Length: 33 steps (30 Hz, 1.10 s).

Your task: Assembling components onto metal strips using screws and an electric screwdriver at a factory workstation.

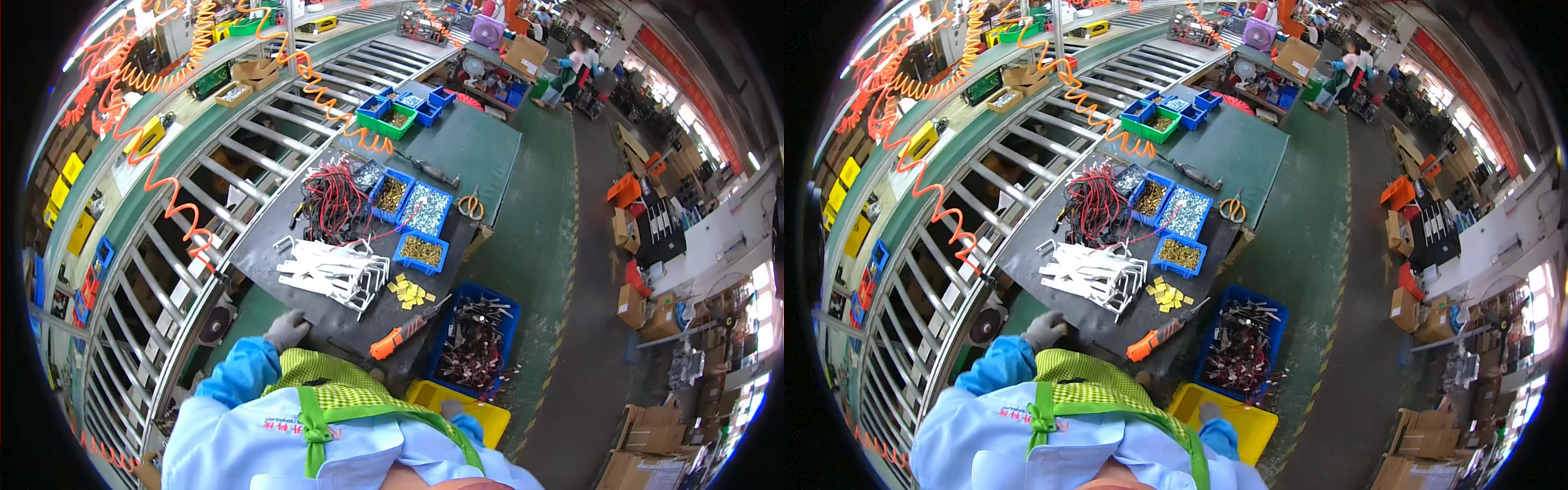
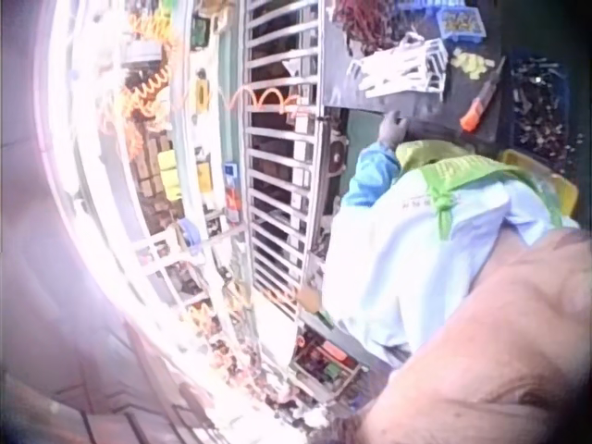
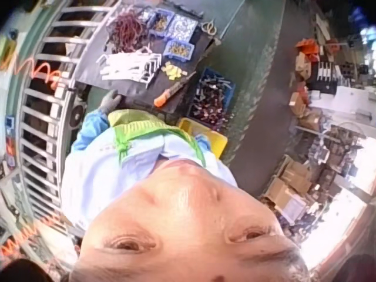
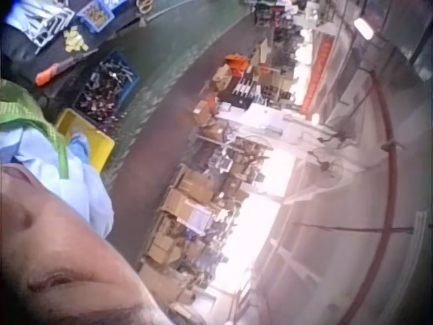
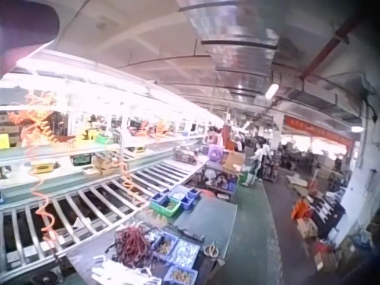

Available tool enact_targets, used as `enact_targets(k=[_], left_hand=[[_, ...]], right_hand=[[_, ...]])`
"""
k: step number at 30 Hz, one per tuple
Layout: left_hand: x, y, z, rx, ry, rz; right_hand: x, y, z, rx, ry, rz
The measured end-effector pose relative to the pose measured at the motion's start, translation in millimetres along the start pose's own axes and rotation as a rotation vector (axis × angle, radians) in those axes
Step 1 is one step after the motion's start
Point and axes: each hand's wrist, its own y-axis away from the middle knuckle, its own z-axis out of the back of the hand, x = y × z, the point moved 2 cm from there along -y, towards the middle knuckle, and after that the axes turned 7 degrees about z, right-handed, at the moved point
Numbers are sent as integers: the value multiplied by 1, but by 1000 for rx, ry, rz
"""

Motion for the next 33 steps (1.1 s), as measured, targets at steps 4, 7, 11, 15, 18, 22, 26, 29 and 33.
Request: enact_targets(k=[4,7,11,15,18,22,26,29,33], left_hand=[[-62,-85,41,13,-316,-171],[-39,-151,41,-85,-664,-448],[-60,-170,46,213,-794,-384],[-29,-198,34,161,-862,-515],[-30,-197,44,194,-680,-601],[-30,-189,41,158,-721,-678],[-20,-199,40,42,-816,-679],[-21,-196,47,-35,-849,-775],[-27,-196,49,-28,-734,-814]], right_hand=[[38,-1,-72,77,-223,-110],[108,-61,-77,-22,-376,-94],[161,-81,-103,-111,-560,-136],[185,-102,-108,-228,-716,-161],[191,-111,-134,-310,-835,-179],[191,-116,-177,-428,-994,-222],[197,-117,-194,-546,-1132,-258],[180,-103,-195,-633,-1191,-294],[151,-94,-185,-744,-1249,-319]])
